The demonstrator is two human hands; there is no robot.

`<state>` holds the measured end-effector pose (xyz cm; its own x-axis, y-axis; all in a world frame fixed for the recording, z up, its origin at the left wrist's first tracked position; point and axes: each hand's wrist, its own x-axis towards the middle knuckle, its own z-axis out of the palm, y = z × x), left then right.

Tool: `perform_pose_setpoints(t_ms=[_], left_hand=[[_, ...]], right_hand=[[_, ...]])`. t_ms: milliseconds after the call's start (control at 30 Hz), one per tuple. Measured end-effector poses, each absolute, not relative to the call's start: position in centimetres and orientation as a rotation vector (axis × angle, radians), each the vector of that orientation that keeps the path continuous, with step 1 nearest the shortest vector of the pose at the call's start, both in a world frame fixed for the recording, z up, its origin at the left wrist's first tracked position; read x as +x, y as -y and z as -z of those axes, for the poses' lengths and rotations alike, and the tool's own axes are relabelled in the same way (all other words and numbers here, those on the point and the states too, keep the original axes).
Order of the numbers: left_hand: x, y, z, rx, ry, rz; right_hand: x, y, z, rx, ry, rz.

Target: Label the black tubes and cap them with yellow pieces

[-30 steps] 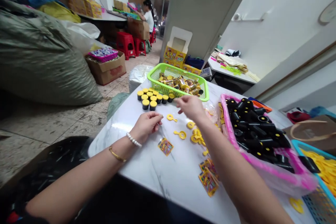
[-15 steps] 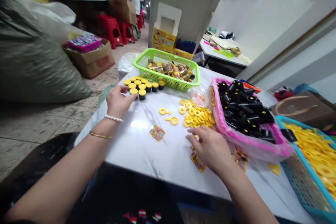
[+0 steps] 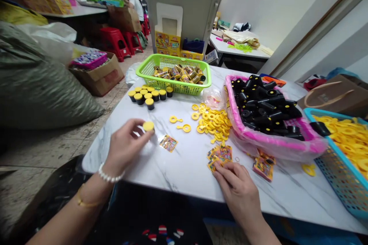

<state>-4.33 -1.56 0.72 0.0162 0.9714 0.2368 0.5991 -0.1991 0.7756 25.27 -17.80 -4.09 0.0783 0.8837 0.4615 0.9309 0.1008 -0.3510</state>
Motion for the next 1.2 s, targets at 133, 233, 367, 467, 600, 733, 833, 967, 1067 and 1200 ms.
perform_pose_setpoints(t_ms=[133,233,367,467,600,733,833,967,1067,1200], left_hand=[[-4.6,5.9,0.4,1.81,-1.461,-0.918],[-5.3,6.4,0.8,1.793,-1.409,-0.872],[-6.2,6.3,0.9,1.775,-1.355,-0.856],[-6.3,6.5,1.3,1.73,-1.351,-0.921],[-6.0,6.6,1.6,1.735,-1.333,-1.032],[-6.2,7.9,0.9,1.673,-1.388,-1.237],[-6.5,9.9,-0.1,1.581,-1.431,-1.331],[-6.2,12.4,-1.3,1.49,-1.385,-1.229],[-5.7,12.9,-1.5,1.342,-1.321,-1.081],[-5.7,12.6,-1.0,1.012,-1.191,-0.946]], right_hand=[[22.3,16.5,2.6,-1.695,1.788,0.112],[18.0,12.6,1.4,-1.606,1.859,0.068],[13.6,7.8,2.0,-1.749,2.013,0.084],[12.6,7.1,3.3,-1.688,2.085,0.143],[13.1,7.7,3.8,-1.586,1.963,0.095],[13.9,7.8,2.8,-1.539,1.723,-0.183],[14.2,8.5,1.6,-1.615,1.542,-0.501],[13.2,10.6,0.4,-1.534,1.326,-0.784],[11.4,12.6,0.0,-1.387,1.195,-0.919],[9.4,14.2,0.1,-1.288,1.058,-1.039]])
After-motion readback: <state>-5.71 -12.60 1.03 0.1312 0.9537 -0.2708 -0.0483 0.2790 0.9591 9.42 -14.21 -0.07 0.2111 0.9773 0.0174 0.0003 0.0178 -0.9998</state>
